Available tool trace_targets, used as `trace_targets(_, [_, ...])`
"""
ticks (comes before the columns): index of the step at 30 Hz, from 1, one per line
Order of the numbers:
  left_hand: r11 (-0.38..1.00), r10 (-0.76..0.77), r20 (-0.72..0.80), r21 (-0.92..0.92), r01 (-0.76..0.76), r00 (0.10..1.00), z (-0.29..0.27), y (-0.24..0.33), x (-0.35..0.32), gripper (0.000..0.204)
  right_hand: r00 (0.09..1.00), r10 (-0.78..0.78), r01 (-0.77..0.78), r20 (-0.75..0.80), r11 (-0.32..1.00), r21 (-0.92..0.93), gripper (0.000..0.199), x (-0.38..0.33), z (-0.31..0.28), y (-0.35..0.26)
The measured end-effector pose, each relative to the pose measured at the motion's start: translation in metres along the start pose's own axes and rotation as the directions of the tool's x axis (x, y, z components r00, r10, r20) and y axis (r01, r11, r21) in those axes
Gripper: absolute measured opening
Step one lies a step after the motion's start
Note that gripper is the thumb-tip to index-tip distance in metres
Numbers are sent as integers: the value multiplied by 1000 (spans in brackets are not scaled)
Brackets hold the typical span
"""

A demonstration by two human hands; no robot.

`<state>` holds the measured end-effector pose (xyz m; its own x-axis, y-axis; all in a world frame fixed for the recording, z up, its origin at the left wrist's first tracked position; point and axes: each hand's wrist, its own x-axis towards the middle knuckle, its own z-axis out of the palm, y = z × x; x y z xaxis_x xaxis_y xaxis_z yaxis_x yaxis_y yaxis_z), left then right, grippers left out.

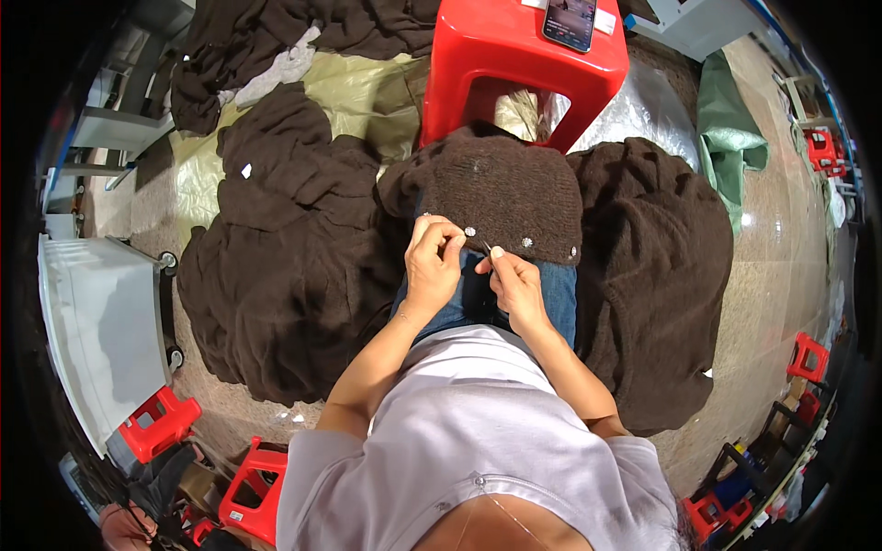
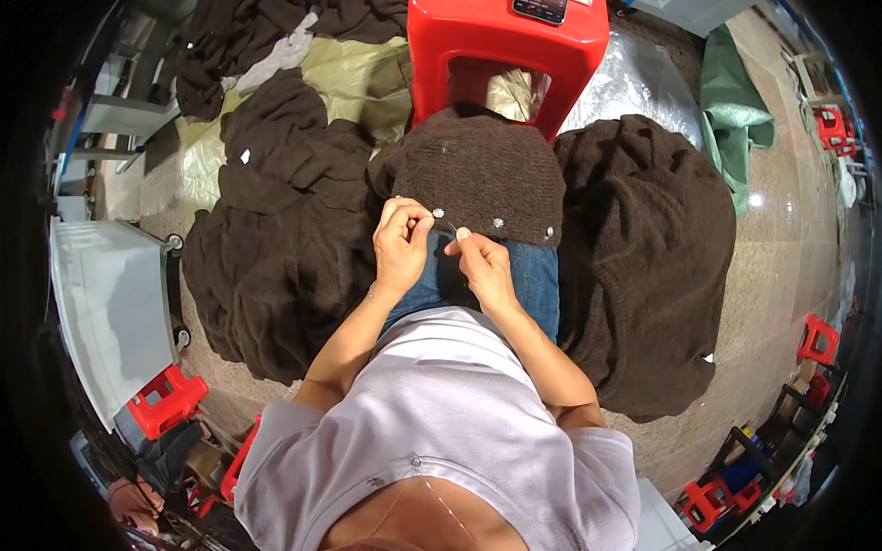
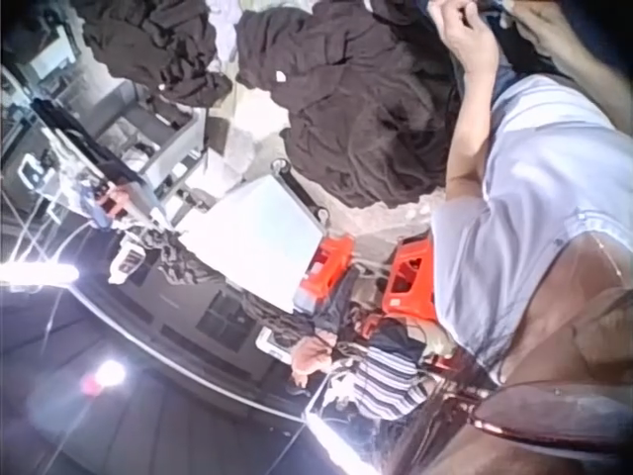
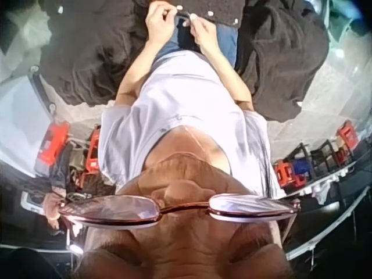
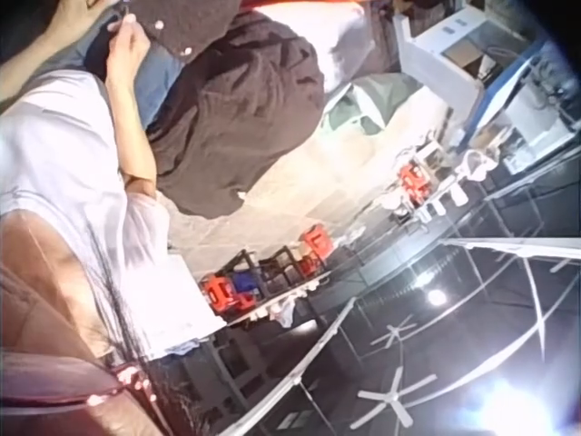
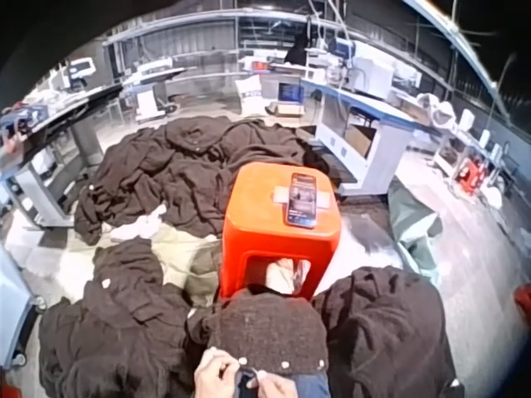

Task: Attaching small white buttons or snaps to pieces of brown fabric.

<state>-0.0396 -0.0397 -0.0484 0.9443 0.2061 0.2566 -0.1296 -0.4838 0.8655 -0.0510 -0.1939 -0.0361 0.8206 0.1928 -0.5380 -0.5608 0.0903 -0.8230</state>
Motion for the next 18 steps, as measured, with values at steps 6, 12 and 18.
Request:
trace_targets(6, [867,-319,179,-342,363,931,-4,-8,-6,1,997,52,-51,57,999,-7,40,2,10,-3])
trace_targets(12, [805,-371,239,-399,440,897,-5,-10,-7,2,982,174,-179,67,981,77,41,7,19,-7])
trace_targets(18, [850,-321,234,-357,388,918,-6,-6,-2,3,978,201,-206,50,972,118,42,11,20,-16])
